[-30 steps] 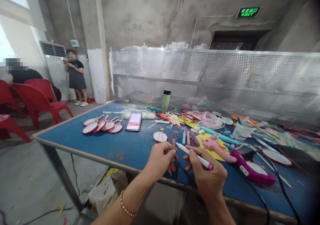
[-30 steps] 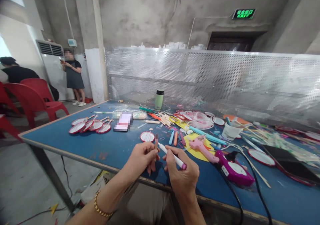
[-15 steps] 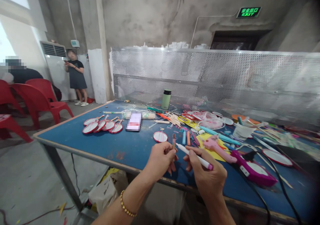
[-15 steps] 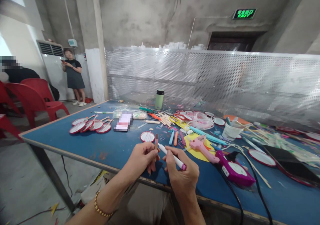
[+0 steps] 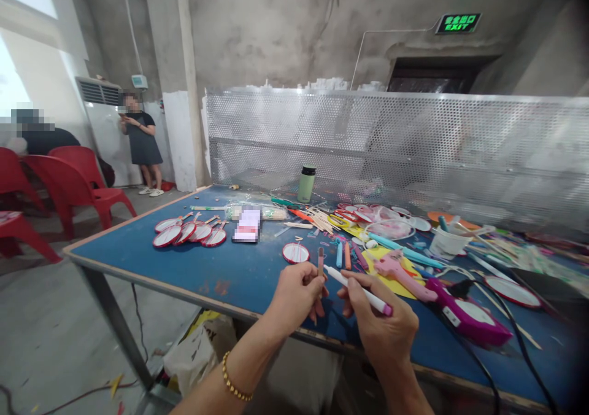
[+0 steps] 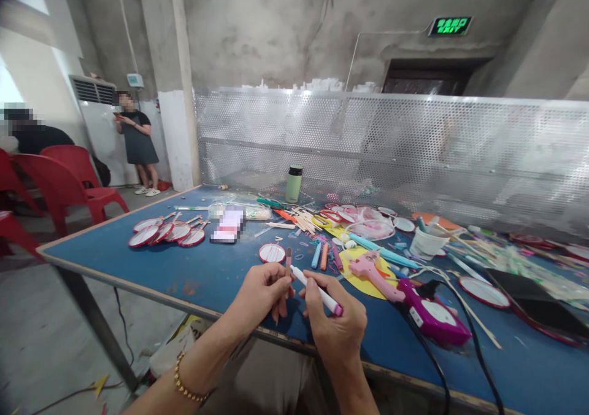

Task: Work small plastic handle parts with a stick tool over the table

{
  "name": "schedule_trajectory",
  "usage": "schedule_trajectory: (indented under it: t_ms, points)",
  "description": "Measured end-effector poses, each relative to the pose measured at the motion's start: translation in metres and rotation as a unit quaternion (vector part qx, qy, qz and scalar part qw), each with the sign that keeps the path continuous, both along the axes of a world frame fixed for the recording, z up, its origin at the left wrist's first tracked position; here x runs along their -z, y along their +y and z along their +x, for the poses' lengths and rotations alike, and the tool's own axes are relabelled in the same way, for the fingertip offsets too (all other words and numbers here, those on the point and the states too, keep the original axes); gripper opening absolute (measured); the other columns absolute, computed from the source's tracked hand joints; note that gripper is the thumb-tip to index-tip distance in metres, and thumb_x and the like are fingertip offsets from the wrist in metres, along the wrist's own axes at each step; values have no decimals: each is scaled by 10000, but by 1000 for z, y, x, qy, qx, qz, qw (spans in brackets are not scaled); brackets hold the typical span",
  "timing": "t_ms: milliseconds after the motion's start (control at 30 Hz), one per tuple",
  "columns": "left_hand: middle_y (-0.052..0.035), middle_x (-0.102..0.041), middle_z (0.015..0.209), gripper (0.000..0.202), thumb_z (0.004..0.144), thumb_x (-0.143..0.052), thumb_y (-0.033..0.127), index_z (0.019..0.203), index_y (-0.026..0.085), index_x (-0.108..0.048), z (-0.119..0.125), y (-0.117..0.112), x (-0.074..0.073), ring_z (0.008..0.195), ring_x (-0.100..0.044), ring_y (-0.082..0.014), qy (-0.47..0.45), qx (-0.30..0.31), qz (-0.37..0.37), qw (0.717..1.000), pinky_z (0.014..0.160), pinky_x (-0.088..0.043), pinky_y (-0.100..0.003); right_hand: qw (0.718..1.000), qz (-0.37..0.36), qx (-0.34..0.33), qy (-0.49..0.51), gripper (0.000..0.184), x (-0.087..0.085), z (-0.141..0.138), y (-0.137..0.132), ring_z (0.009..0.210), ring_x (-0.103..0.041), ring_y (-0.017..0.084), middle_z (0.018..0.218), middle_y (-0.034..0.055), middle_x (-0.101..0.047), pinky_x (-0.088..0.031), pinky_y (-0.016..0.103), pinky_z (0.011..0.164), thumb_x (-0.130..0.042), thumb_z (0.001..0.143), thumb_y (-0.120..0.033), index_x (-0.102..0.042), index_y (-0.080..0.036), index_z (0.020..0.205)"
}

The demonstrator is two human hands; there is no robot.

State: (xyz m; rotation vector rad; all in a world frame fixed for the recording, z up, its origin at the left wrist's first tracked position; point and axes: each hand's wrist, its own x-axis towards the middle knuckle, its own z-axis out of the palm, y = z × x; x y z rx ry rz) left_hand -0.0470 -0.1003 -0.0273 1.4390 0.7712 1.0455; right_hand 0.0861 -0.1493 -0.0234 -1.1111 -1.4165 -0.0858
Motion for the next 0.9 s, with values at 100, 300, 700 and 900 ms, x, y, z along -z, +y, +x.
schedule_trajectory:
  t_ms: [100, 300, 700, 900]
  points:
    - [34, -523, 411, 143, 802, -496, 229, 677, 164, -525, 0, 0, 1, 301, -437, -82, -2, 1, 3, 1000, 321, -349, -171, 1000, -9, -2, -4, 195, 0, 0, 0, 383, -563, 98, 577, -21, -671, -477, 199, 415, -585, 878, -327, -722, -189, 866]
    - [31, -525, 417, 133, 800, -498, 228, 687, 169, -534, 1, 1, 4, 314, -465, -100, -4, -1, 8, 1000, 318, -349, -184, 1000, -8, 14, 11, 192, 0, 0, -1, 391, -565, 98, 595, -14, -682, -478, 202, 423, -593, 878, -322, -721, -179, 878]
    - [32, -532, 448, 127, 804, -492, 225, 699, 168, -535, 2, 2, 4, 317, -467, -99, -5, -1, 6, 1000, 310, -347, -188, 999, -18, 12, 27, 198, 0, 0, 0, 395, -574, 100, 611, -12, -690, -481, 198, 414, -595, 879, -330, -722, -178, 897]
    - [15, -571, 511, 127, 805, -499, 234, 711, 159, -540, 3, 3, 9, 329, -481, -93, -13, 3, 16, 1000, 307, -357, -184, 1000, -5, -7, 11, 169, -1, -1, 0, 392, -564, 95, 590, -24, -675, -469, 196, 414, -598, 874, -301, -725, -190, 880]
